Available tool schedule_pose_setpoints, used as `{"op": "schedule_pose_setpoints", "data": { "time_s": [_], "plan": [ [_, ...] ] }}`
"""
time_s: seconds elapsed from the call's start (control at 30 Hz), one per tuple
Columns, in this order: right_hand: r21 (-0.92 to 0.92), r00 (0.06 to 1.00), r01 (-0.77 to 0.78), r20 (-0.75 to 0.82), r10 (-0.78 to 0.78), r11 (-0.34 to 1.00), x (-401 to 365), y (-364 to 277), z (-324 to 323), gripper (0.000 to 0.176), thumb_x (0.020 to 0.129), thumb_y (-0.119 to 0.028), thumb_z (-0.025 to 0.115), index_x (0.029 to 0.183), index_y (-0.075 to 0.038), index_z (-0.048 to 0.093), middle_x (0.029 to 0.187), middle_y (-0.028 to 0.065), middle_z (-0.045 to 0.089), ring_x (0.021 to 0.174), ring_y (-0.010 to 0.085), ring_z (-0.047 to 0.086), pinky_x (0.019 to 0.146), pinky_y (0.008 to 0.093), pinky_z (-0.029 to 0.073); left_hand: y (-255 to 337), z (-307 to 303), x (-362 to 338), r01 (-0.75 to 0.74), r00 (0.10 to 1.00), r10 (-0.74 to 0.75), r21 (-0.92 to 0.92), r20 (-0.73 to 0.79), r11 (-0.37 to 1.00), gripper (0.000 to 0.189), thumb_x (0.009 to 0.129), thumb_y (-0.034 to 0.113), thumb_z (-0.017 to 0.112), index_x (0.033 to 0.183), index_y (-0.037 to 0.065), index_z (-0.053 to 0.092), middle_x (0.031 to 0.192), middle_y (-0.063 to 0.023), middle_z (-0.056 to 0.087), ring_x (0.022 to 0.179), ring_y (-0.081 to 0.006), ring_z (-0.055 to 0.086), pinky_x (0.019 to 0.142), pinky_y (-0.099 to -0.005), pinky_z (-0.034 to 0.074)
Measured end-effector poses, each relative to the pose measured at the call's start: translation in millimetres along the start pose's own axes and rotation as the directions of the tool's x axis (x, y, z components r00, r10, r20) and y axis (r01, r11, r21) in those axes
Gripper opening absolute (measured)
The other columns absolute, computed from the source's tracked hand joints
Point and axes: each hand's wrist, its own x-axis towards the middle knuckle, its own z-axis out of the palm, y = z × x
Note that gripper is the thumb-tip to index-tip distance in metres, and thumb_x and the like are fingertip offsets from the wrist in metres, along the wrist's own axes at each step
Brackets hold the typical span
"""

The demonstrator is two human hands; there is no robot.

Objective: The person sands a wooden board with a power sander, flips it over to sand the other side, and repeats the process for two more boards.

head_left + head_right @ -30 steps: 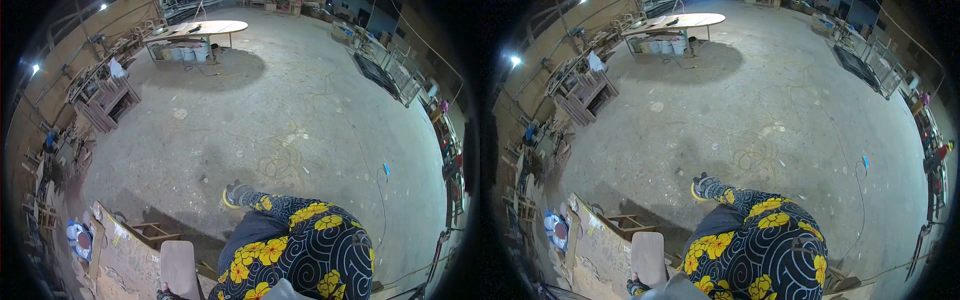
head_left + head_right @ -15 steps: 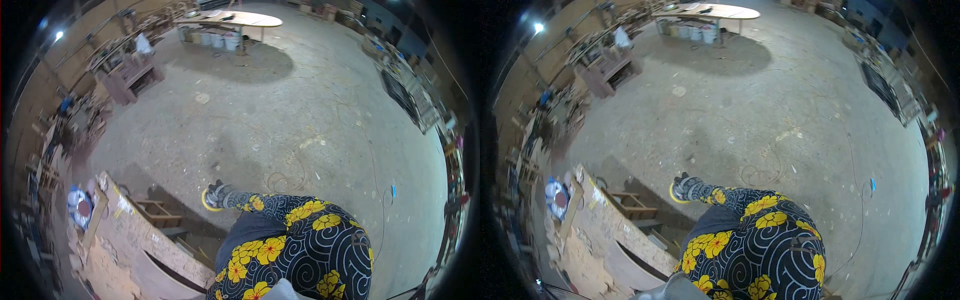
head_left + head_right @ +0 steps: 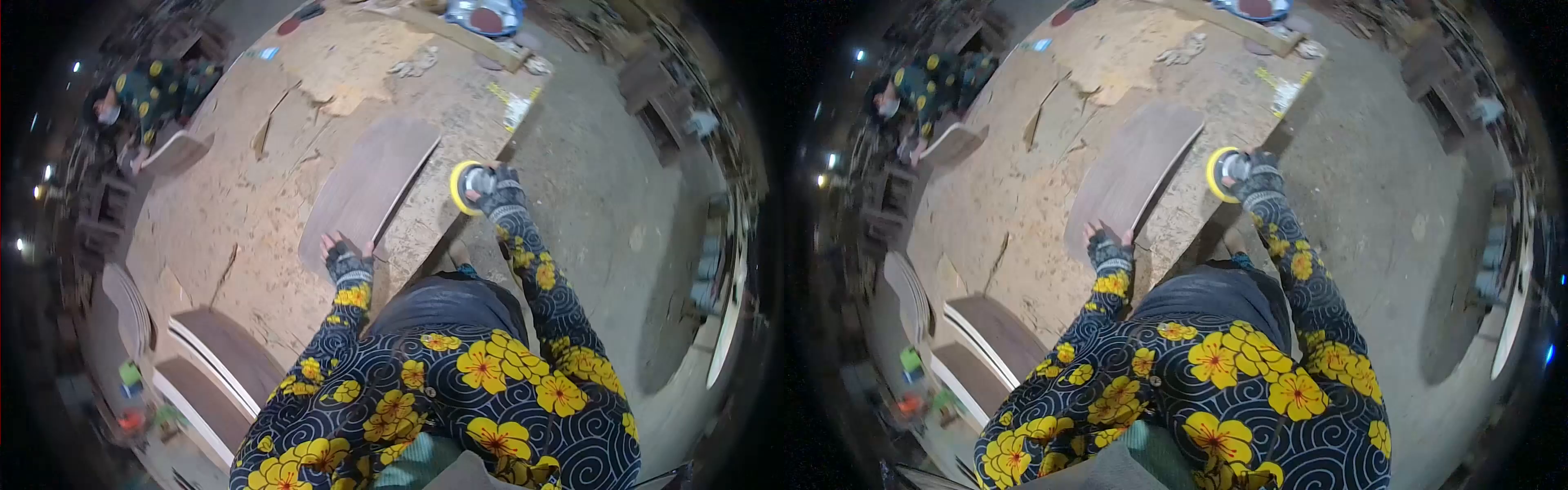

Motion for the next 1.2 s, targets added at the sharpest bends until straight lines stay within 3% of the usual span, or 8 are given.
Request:
{"op": "schedule_pose_setpoints", "data": {
  "time_s": [0.27,0.33,0.5,0.67,0.77,0.87,1.0,1.2],
  "plan": [
    [-0.218,0.922,0.139,0.384,-0.046,0.966,132,-108,57,0.059,0.071,-0.039,0.081,0.122,-0.019,0.058,0.12,0.0177,0.057,0.112,0.034,0.061,0.094,0.0467,0.05,1,-2,-51,0.283,0.88,-0.276,0.04,0.386,0.958,0.097,0.085,0.058,0.062,0.153,0.003,0.022,0.158,-0.03,0.019,0.145,-0.0484,0.019,0.115,-0.0634,0.018],
    [-0.33,0.791,0.587,0.427,-0.438,0.739,176,-76,108,0.061,0.071,-0.04,0.081,0.121,-0.015,0.057,0.125,0.0188,0.055,0.109,0.0358,0.06,0.091,0.0458,0.051,6,-2,-48,0.295,0.85,-0.329,0.145,0.412,0.944,0.097,0.085,0.061,0.06,0.154,0.004,0.022,0.159,-0.0266,0.019,0.146,-0.0476,0.017,0.115,-0.0652,0.017],
    [0.015,0.604,0.673,0.566,-0.561,0.74,185,-114,98,0.06,0.077,-0.045,0.075,0.122,-0.009,0.058,0.13,0.017,0.055,0.117,0.0342,0.055,0.099,0.0439,0.045,34,-8,-35,0.434,0.755,-0.496,0.241,0.429,0.868,0.099,0.083,0.065,0.058,0.154,0.007,0.021,0.16,-0.0223,0.018,0.147,-0.0422,0.019,0.114,-0.0658,0.018],
    [0.389,0.303,0.746,0.524,-0.796,0.54,126,-162,134,0.059,0.077,-0.044,0.075,0.121,-0.009,0.057,0.129,0.0175,0.056,0.116,0.0343,0.056,0.098,0.0443,0.045,27,27,-33,0.492,0.87,-0.49,0.069,-0.05,0.868,0.062,0.075,0.043,0.073,0.122,0.007,0.057,0.13,-0.0199,0.056,0.12,-0.0389,0.052,0.107,-0.0475,0.039],
    [0.536,0.102,0.749,0.489,-0.866,0.391,62,-197,159,0.058,0.078,-0.043,0.075,0.121,-0.009,0.057,0.129,0.0178,0.056,0.115,0.0343,0.056,0.098,0.0446,0.045,-11,79,-13,0.544,0.838,-0.545,0.04,0.031,0.838,0.077,0.059,0.045,0.077,0.122,0.005,0.059,0.128,-0.0184,0.059,0.123,-0.036,0.052,0.108,-0.0479,0.037],
    [0.649,-0.136,0.722,0.473,-0.871,0.239,-33,-221,170,0.057,0.078,-0.043,0.075,0.121,-0.009,0.057,0.128,0.0181,0.056,0.115,0.0344,0.056,0.097,0.0448,0.046,-28,118,11,0.618,0.786,-0.618,-0.004,0.017,0.786,0.083,0.06,0.045,0.074,0.131,0.007,0.054,0.143,-0.0186,0.048,0.136,-0.0412,0.037,0.11,-0.059,0.031],
    [0.778,-0.437,0.623,0.43,-0.79,0.08,-143,-232,161,0.056,0.078,-0.042,0.074,0.12,-0.009,0.056,0.127,0.0184,0.056,0.114,0.0344,0.057,0.097,0.0452,0.046,40,-9,-32,0.581,0.777,-0.565,0.029,0.278,0.814,0.081,0.071,0.046,0.073,0.141,0.011,0.049,0.148,-0.02,0.042,0.143,-0.0431,0.029,0.115,-0.0625,0.023],
    [0.866,-0.664,0.5,0.375,-0.647,-0.011,-236,-218,137,0.055,0.079,-0.041,0.074,0.12,-0.009,0.056,0.126,0.019,0.056,0.113,0.0345,0.057,0.096,0.0457,0.047,55,-14,-132,0.717,0.695,-0.703,-0.08,0.151,0.692,0.081,0.075,0.046,0.072,0.143,0.011,0.047,0.15,-0.0193,0.04,0.144,-0.044,0.027,0.115,-0.063,0.021]
  ]
}}
